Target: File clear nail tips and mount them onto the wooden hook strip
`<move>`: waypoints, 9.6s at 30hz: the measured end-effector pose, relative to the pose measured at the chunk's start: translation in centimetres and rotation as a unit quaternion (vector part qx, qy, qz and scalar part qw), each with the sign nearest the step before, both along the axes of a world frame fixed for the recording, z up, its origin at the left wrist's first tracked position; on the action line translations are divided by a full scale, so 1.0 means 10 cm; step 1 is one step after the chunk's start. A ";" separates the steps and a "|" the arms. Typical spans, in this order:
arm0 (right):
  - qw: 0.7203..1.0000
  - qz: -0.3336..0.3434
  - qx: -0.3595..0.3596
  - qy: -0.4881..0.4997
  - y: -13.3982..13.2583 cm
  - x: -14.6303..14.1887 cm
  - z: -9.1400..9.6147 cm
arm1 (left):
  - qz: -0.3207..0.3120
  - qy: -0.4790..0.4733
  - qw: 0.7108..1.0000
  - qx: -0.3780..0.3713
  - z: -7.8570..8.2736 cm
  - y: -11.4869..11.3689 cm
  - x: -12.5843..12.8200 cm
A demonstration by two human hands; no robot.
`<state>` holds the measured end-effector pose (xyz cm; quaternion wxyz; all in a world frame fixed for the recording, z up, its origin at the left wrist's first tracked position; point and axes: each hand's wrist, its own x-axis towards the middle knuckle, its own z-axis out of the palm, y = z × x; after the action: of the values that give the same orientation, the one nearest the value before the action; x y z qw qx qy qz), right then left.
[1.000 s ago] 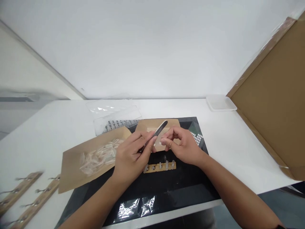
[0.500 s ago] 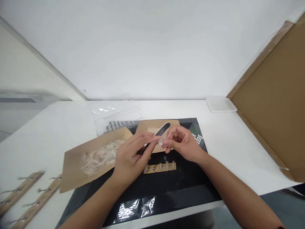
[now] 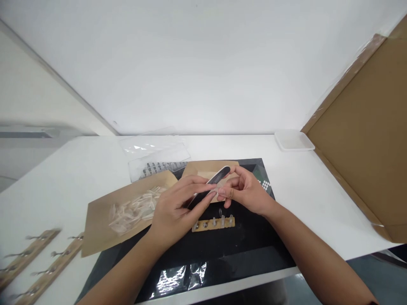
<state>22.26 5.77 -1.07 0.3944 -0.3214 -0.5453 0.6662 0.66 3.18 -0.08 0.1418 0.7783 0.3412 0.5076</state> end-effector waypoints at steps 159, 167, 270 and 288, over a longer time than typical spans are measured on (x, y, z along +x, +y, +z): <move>0.733 -0.209 0.562 -0.321 0.04 -0.13 0.11 | 0.066 -0.078 0.979 -0.174 0.01 -0.17 0.12; 0.722 -0.214 0.570 -0.328 0.04 -0.14 0.12 | 0.062 -0.082 0.980 -0.171 -0.01 -0.19 0.12; 0.784 -0.251 0.514 -0.242 -0.05 -0.04 0.07 | 0.206 0.035 0.977 -0.039 -0.12 -0.02 0.00; 0.788 -0.268 0.500 -0.238 -0.15 0.01 -0.04 | 0.399 0.291 0.851 -0.176 0.19 -0.13 -1.07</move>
<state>22.34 4.25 -1.46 0.5206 -0.3610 -0.7706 0.0700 -10.01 1.88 1.81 -0.0445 0.6491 0.7319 0.2027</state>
